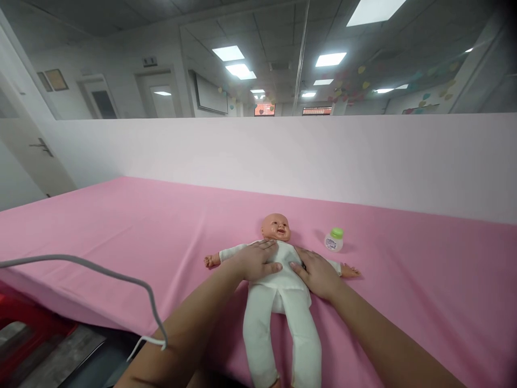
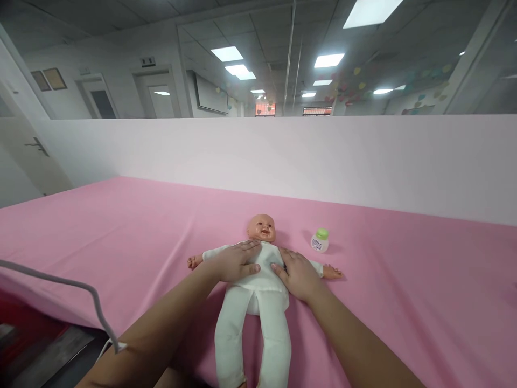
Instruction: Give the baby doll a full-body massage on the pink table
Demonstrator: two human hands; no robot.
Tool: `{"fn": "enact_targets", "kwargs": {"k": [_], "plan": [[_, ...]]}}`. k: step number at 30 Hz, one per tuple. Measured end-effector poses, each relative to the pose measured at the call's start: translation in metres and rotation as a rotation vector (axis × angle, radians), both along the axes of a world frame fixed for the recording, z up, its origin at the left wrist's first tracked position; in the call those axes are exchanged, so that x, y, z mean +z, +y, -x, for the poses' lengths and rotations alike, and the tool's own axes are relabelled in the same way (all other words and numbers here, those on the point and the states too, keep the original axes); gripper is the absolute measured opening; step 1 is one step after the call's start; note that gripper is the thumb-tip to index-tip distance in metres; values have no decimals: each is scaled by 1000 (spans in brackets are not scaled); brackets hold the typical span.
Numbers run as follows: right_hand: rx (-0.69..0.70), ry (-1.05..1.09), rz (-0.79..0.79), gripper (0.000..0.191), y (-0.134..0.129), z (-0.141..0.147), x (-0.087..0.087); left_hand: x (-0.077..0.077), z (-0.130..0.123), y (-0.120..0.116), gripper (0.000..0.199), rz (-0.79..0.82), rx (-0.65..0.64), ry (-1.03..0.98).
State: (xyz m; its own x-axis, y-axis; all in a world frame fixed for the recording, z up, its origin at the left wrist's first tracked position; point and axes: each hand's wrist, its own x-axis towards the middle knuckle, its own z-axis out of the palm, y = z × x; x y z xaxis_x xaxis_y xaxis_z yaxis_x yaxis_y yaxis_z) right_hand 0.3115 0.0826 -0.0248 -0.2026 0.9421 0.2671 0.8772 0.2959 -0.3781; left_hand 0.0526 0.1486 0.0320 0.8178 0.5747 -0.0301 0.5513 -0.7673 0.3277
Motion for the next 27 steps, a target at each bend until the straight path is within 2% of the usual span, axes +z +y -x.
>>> {"fn": "enact_targets", "kwargs": {"k": [5,9,11,13,17,19,22,27], "plan": [[-34,-1,73,73,-4,-2,9,-10,13,0,96,-5,99,-13],[-52,-9,160,76,-29,-7,34,-9,26,3,115,34,133,3],[52,4,177,67,-50,-7,48,-6,29,4,130,62,121,18],[243,13,197,61,-72,-3,60,-3,30,3,138,77,99,25],[540,16,245,50,-97,14,68,-1,27,2,146,86,82,41],[592,15,259,50,-96,21,66,-3,26,2,147,83,81,53],[580,3,258,57,-83,25,62,-8,25,4,147,66,65,64],[428,-91,250,83,-45,22,61,-14,24,8,145,49,38,22]]}}
